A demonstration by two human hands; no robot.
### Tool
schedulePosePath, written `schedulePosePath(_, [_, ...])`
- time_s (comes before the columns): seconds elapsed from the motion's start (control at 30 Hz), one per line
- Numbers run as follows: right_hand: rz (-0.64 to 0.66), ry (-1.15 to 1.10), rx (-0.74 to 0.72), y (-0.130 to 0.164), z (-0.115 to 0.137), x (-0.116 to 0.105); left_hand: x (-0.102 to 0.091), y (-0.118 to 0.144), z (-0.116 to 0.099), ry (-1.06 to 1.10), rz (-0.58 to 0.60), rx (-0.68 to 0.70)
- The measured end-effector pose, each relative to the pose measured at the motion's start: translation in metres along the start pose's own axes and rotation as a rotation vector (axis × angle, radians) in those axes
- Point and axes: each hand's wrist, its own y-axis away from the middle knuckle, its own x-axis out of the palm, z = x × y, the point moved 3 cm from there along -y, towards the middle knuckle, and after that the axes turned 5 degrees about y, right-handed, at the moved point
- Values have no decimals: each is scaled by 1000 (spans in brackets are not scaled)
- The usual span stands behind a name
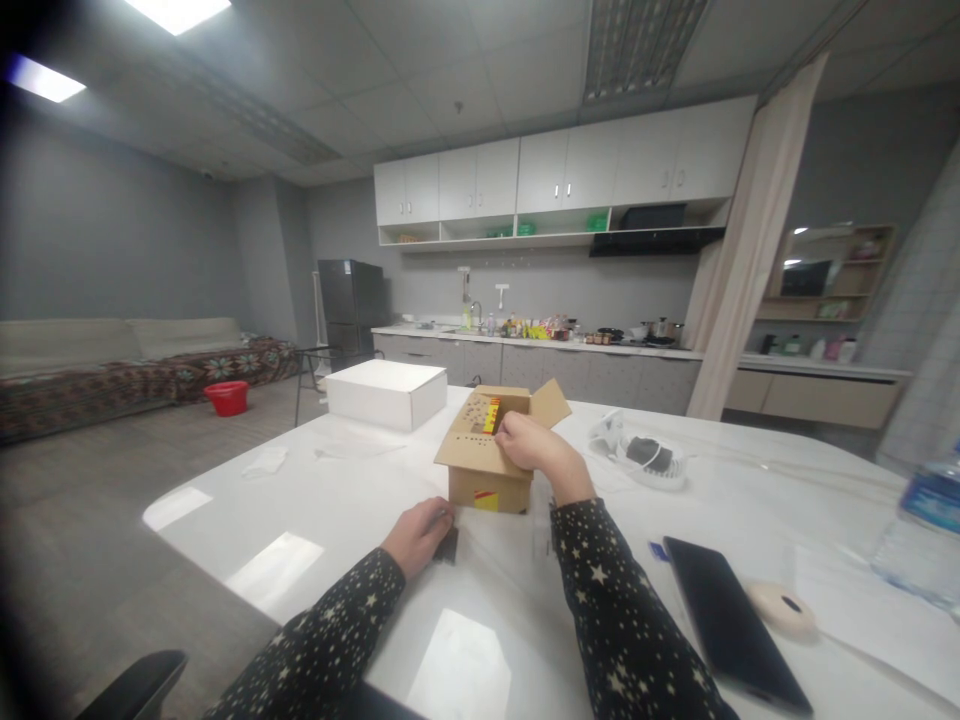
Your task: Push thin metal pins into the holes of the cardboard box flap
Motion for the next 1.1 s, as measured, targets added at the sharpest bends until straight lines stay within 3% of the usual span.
schedulePosePath(1.1, [-3,-17,14,2,3,-1,1,1,3,-2,-7,20])
